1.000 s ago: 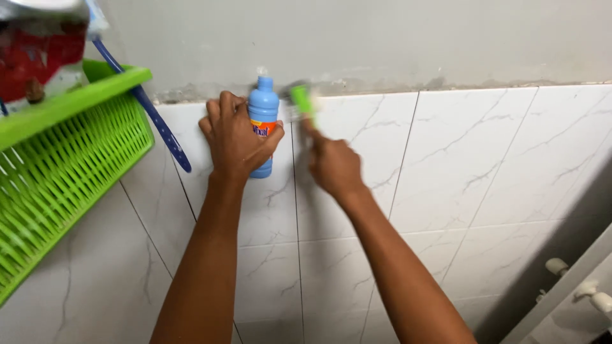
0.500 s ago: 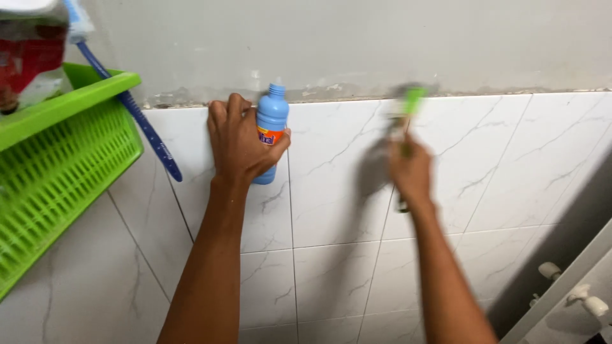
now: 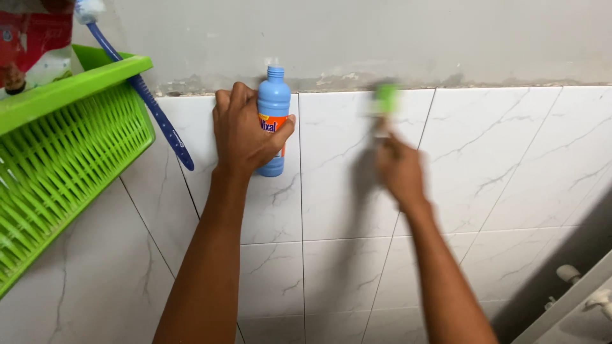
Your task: Scrubbing bathroom wall tiles with a brush and cleaning liquid.
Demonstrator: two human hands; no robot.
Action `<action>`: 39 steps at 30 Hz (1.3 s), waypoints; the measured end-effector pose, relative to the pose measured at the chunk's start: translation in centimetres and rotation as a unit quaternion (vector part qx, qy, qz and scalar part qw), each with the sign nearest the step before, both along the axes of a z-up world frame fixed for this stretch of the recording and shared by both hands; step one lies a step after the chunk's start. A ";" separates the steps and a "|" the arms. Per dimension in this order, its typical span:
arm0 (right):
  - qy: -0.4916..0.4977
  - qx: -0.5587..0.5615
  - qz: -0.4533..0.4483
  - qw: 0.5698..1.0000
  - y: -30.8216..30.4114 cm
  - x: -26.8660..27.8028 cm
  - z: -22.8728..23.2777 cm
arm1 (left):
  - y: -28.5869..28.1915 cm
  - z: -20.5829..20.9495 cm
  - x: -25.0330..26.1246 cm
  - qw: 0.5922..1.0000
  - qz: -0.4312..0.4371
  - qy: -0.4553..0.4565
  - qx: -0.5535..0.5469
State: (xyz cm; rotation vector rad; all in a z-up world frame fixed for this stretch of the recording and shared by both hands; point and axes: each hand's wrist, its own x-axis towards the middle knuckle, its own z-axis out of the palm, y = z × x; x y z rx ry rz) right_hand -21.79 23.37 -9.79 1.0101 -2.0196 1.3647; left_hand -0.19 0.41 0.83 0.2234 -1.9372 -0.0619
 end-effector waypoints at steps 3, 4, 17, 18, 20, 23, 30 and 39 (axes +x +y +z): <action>-0.037 -0.070 -0.040 0.996 5.3 -0.4 1.4 | 0.0 -0.2 -0.2 1.000 0.005 0.005 -0.011; -0.092 -0.072 -0.087 0.989 7.2 1.0 3.0 | 0.2 -0.1 -0.2 0.999 0.004 0.014 -0.030; 0.140 0.229 -0.067 0.961 -6.7 9.8 0.7 | 0.5 0.3 -0.7 0.999 0.034 0.006 -0.006; 0.132 0.240 -0.066 0.960 -6.0 10.1 1.4 | 0.6 0.3 -0.7 0.999 0.034 0.012 -0.012; 0.125 0.255 -0.061 0.957 -4.1 8.8 1.7 | 0.8 0.0 -0.4 0.999 0.038 0.018 -0.013; -0.012 0.121 -0.043 0.992 0.4 2.8 1.6 | 0.3 -0.1 -1.1 1.000 0.027 0.010 0.001; -0.133 -0.056 -0.116 0.983 7.7 0.7 3.7 | 0.3 0.0 -0.5 1.000 0.016 0.004 -0.024; 0.007 0.070 -0.021 0.997 -6.3 11.2 4.1 | -0.2 0.1 0.3 0.999 0.014 -0.007 -0.028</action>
